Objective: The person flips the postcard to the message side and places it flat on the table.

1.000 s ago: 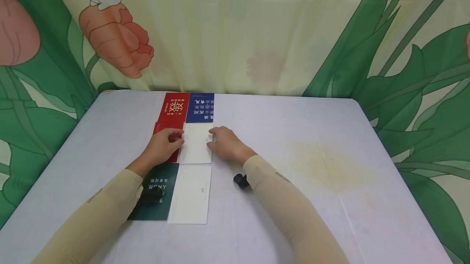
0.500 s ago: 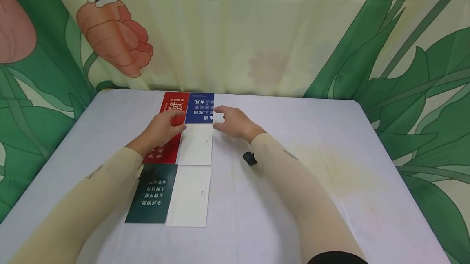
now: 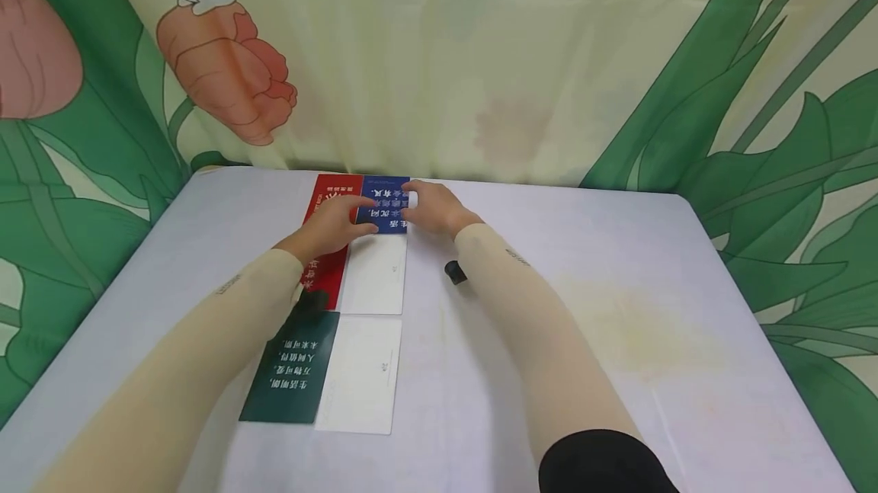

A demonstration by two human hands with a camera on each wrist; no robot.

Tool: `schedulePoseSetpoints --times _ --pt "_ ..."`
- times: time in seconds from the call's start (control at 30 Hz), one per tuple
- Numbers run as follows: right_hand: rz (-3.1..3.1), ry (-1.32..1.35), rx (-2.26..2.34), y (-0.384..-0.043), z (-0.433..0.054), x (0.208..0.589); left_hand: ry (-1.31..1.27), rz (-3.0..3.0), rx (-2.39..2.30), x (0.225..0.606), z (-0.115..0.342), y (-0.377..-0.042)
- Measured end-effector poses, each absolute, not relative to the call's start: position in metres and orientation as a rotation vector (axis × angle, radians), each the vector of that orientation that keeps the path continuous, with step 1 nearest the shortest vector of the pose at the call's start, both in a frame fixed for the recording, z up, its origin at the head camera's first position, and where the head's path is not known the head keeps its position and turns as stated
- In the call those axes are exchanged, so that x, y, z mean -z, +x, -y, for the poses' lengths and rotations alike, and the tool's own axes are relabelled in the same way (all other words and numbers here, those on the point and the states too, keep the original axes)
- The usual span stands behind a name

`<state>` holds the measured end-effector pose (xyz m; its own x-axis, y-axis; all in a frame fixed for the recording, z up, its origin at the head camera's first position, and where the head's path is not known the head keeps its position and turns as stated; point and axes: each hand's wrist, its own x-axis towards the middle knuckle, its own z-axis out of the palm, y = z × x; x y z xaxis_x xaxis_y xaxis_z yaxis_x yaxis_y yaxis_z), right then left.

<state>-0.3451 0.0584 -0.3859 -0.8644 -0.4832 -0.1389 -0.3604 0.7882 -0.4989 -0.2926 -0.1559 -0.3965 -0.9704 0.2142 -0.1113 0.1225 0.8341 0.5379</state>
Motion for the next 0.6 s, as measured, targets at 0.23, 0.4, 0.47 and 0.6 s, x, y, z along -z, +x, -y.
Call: schedulePoseSetpoints --times 0.23,0.4,0.47,0.6 --pt "-2.679 -0.607 0.696 -0.353 -0.047 0.398 0.216 -2.83 -0.816 0.407 0.154 -0.3" --pt "-2.667 -0.601 0.693 -0.356 -0.045 0.404 0.213 -2.821 -0.814 0.41 0.152 -0.305" --pt "-2.663 -0.593 0.698 -0.357 -0.045 0.405 0.223 -2.817 -0.807 0.411 0.152 -0.306" --pt "-2.639 -0.58 0.701 -0.357 -0.044 0.407 0.232 -2.801 -0.819 0.413 0.15 -0.306"
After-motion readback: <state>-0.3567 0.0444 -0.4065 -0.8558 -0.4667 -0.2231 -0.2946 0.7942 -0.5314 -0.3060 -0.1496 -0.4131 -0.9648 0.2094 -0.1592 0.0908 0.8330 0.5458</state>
